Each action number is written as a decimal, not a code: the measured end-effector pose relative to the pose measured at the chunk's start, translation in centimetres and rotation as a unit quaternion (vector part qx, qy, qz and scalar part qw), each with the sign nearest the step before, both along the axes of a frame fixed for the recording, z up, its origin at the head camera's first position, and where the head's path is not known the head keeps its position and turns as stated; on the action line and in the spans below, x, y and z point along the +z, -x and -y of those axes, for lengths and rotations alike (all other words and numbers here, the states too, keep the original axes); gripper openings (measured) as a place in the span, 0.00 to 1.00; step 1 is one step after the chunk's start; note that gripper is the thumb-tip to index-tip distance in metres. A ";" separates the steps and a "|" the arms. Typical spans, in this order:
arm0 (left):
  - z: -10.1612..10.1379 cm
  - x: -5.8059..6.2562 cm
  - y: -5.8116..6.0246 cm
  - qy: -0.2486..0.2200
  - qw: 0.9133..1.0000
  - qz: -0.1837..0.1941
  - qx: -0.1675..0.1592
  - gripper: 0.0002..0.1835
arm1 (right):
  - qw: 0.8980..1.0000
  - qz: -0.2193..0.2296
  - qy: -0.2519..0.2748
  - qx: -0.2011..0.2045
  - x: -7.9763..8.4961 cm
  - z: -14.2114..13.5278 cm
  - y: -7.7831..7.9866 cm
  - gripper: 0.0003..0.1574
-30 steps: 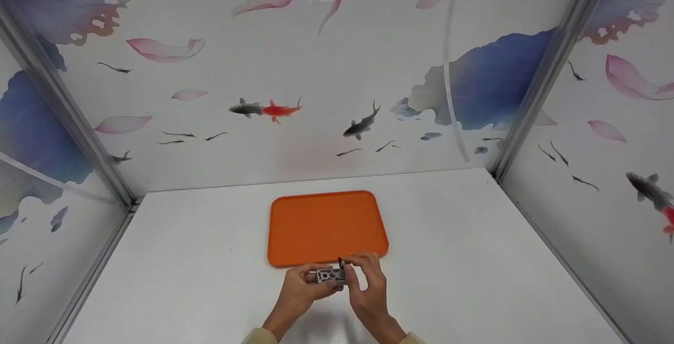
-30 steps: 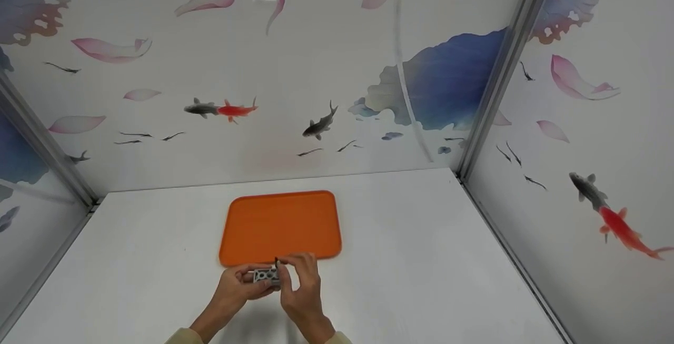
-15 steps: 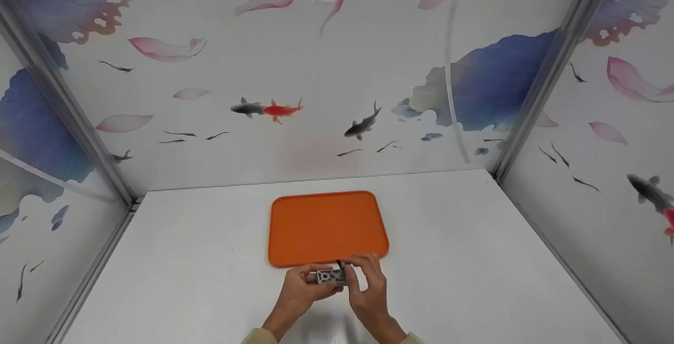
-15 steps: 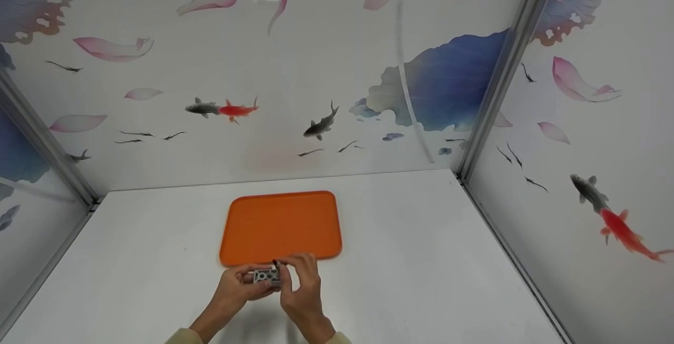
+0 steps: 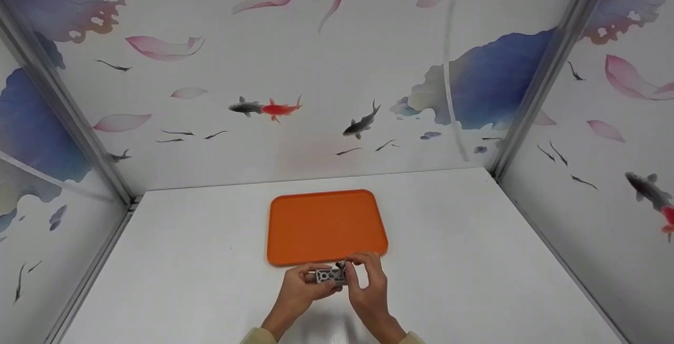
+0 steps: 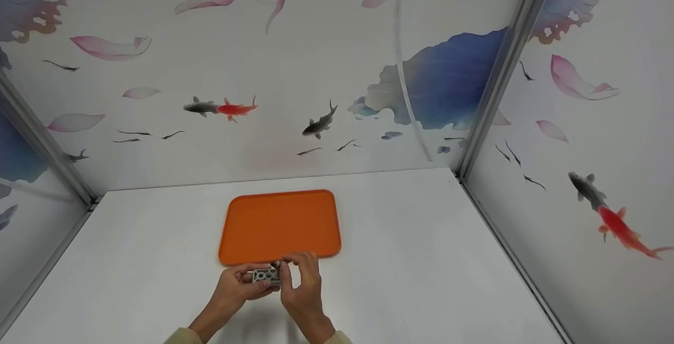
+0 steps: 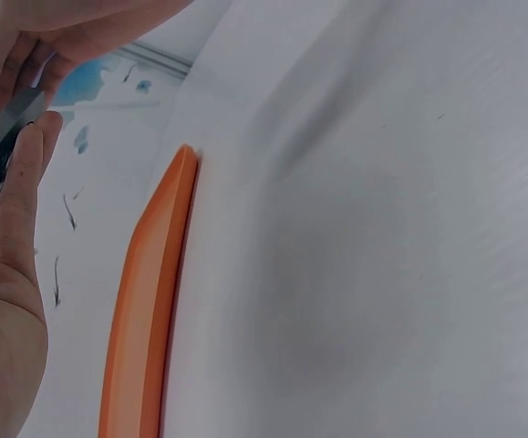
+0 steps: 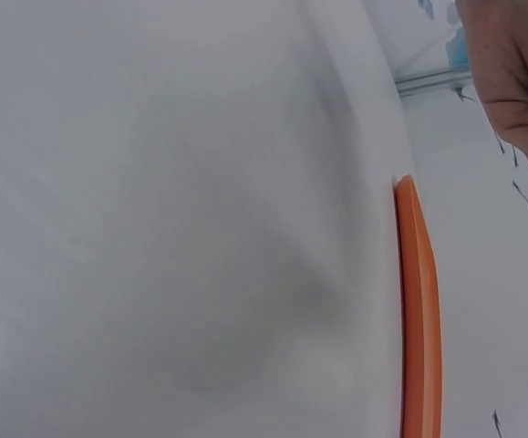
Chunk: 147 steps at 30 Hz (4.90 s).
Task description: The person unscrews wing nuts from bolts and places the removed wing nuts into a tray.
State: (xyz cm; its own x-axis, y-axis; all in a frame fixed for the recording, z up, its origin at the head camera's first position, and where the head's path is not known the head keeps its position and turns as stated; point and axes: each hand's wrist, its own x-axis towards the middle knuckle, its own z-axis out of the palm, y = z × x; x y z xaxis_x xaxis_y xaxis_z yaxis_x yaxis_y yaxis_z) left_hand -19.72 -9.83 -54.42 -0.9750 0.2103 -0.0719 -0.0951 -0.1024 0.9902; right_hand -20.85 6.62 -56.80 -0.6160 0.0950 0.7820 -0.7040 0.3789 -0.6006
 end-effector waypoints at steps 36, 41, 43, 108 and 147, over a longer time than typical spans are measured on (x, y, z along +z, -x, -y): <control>0.0 -0.2 0.0 0.011 1.000 0.006 0.001 0.23 | 0.999 0.002 0.003 0.043 0.0 -0.2 -0.3 0.16; 0.0 -0.2 -0.1 0.001 1.000 -0.003 -0.005 0.23 | 0.999 -0.004 0.003 0.045 0.0 -0.1 -0.4 0.19; 0.0 -0.2 -0.1 -0.005 1.000 -0.008 -0.008 0.24 | 0.999 -0.006 0.003 0.046 -0.1 -0.1 -0.3 0.19; -0.1 -0.2 -0.1 0.000 1.000 0.009 -0.002 0.23 | 1.000 0.001 -0.005 0.030 -0.1 -0.3 -0.5 0.18; 0.1 -0.3 -0.2 -0.013 1.000 0.010 -0.005 0.22 | 1.000 -0.014 0.022 0.010 -0.1 -0.3 0.1 0.16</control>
State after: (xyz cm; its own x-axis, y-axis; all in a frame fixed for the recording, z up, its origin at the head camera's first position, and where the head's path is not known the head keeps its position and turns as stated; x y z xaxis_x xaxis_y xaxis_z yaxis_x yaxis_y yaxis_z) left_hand -19.50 -9.89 -54.77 -0.9714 0.2215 -0.0858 -0.1161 -0.1276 0.9850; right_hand -20.95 6.92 -56.86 -0.5964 0.1172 0.7941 -0.7274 0.3393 -0.5964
